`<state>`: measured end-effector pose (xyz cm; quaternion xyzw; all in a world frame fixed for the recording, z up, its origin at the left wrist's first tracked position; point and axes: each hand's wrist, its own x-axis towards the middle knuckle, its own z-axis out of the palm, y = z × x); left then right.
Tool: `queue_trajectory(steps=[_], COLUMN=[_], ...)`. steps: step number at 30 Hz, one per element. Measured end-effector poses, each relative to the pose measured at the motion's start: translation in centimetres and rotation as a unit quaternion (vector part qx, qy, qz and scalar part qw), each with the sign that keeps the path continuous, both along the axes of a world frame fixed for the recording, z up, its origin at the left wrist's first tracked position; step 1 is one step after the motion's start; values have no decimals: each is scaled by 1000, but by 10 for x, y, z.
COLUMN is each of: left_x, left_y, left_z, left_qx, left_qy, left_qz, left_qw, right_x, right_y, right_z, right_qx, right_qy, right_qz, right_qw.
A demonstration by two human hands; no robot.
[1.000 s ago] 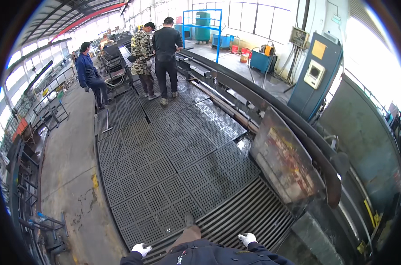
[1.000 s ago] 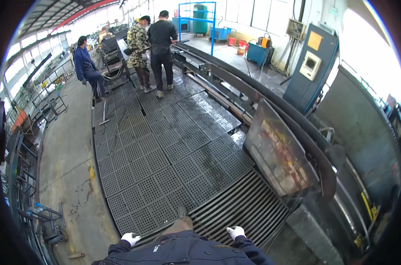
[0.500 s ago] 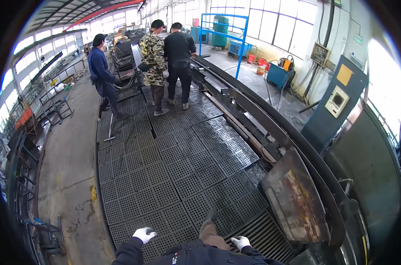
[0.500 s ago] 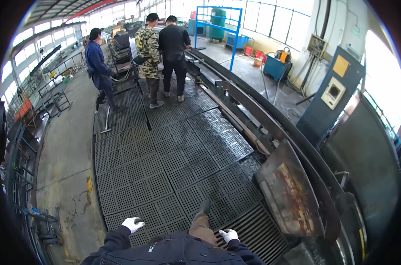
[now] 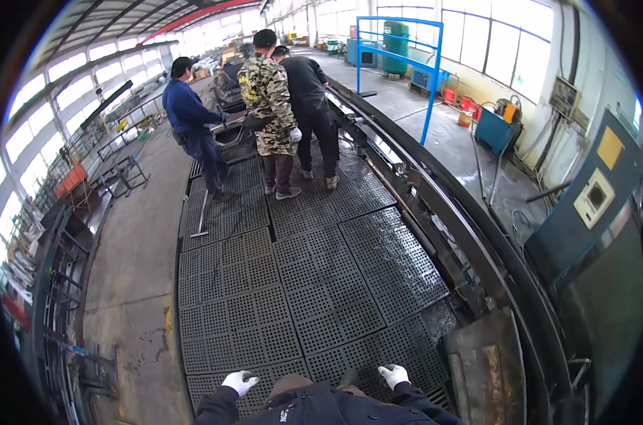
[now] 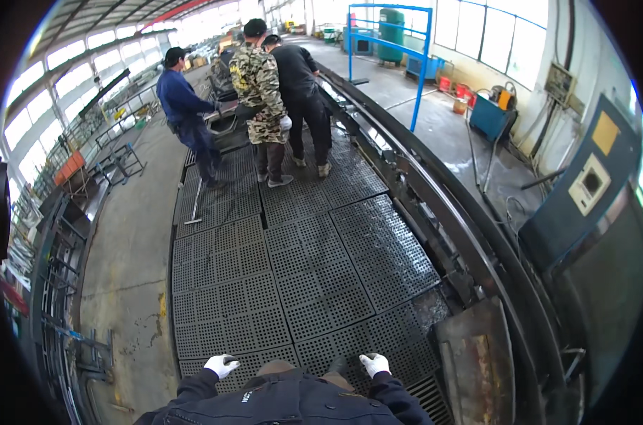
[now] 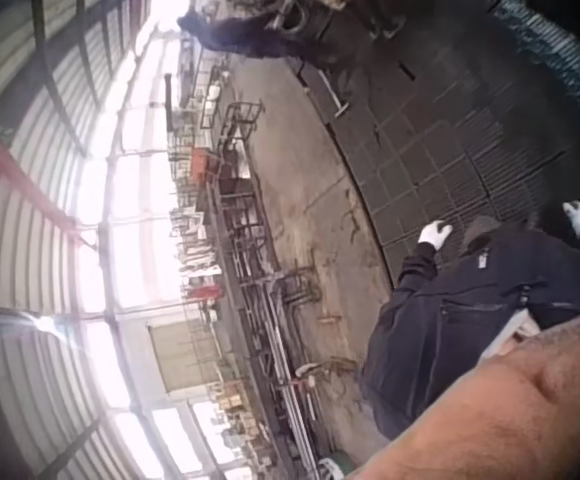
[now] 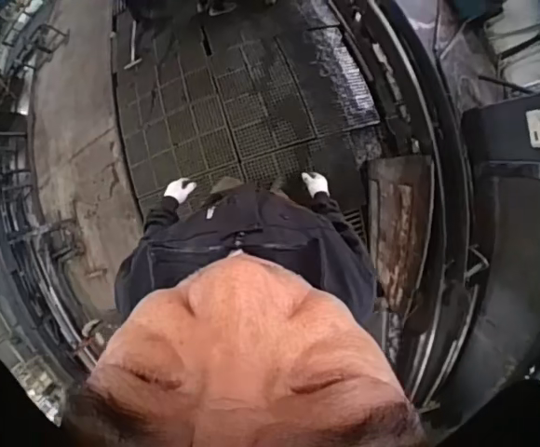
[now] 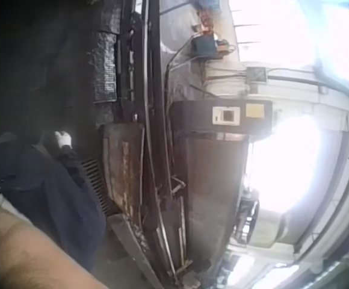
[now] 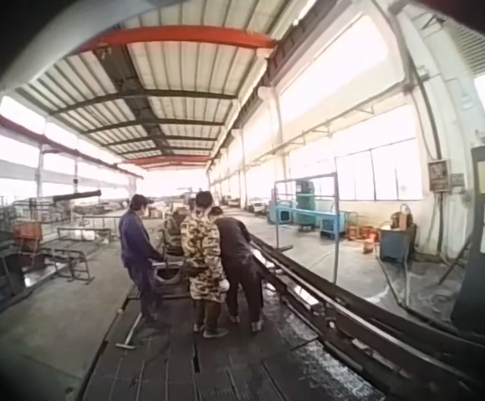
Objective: Measuring a curved metal component with a tape measure, interacting with a machine control panel, and moving parts with coworkers.
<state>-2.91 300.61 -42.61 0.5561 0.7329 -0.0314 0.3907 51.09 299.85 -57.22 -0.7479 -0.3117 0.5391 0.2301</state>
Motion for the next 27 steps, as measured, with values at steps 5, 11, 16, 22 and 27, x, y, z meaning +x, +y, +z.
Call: queue_trajectory(steps=[5, 11, 16, 22, 27], left_x=[3, -36, -113, -227, -317], left_y=[50, 131, 221, 345, 411], left_z=[-14, -34, -97, -98, -81], left_qx=[-49, -61, -16, 7, -5], left_qy=[-14, -25, -33, -60, -53], left_qz=[35, 56, 27, 30, 64], left_qw=[998, 996, 999, 998, 997], right_x=[-5, -46, -97, -194, -336], right_y=[71, 158, 252, 390, 520], right_z=[2, 8, -10, -4, 77], right_qx=[-17, -39, -24, -86, -61], right_qy=[-36, -62, -83, -151, -150], right_qz=[41, 100, 93, 170, 231], right_qw=[998, 992, 992, 970, 959])
